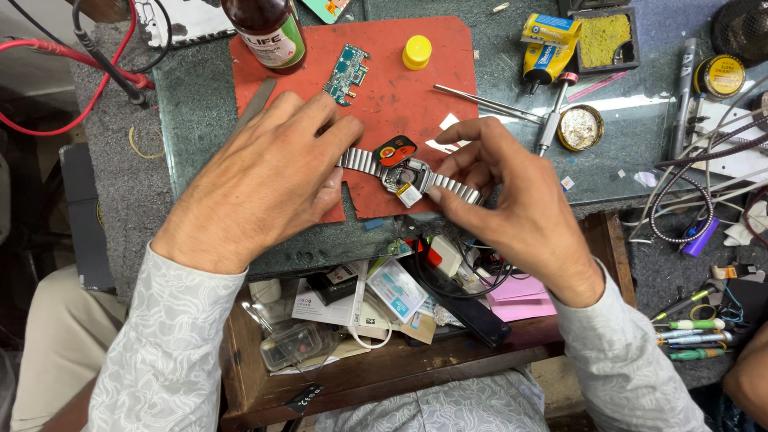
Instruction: The person replaces the battery in a smartwatch, then uses a soldering iron and tweezers to reattach internal components. The person closes the watch case and applies adhesive to the back cover.
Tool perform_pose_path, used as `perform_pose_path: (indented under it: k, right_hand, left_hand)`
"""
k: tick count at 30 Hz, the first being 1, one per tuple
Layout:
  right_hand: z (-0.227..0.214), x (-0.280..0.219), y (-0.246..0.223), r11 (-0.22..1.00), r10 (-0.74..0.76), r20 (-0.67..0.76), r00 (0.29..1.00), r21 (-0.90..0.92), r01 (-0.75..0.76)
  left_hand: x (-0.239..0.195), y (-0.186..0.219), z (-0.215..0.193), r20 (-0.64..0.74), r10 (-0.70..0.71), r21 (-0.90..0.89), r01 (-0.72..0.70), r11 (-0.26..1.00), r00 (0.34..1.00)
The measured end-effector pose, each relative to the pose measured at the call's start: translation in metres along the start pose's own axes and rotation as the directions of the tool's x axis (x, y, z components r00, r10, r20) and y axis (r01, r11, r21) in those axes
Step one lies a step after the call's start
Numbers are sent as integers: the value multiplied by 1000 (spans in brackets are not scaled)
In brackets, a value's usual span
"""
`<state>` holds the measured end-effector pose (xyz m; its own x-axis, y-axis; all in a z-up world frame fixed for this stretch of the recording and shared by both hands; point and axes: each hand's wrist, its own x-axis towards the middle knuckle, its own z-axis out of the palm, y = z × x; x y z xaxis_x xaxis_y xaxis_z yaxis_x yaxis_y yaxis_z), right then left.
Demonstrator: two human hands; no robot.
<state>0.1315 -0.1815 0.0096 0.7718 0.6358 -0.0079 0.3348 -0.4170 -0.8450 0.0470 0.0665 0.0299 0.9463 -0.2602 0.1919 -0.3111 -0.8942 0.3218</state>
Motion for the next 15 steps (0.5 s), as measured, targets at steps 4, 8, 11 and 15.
perform_pose_path:
  k: [4, 8, 11, 15]
  right_hand:
    - [-5, 4, 6, 997, -74, -10, 997, 14, 74]
    - [-7, 5, 3, 996, -93, -4, 996, -18, 93]
    - [-6, 4, -2, 992, -118, -1, 993, -40, 118]
    - [-4, 0, -8, 983, -146, 11, 989, -112, 146]
  left_hand:
    - [-4, 3, -3, -4, -13, -1, 13, 1000, 1000]
    - [-12, 10, -5, 7, -55, 20, 55, 998, 998]
    - [-17, 15, -5, 44, -111, 74, 108, 991, 993]
    - [-28, 22, -4, 21, -144, 102, 142, 985, 989]
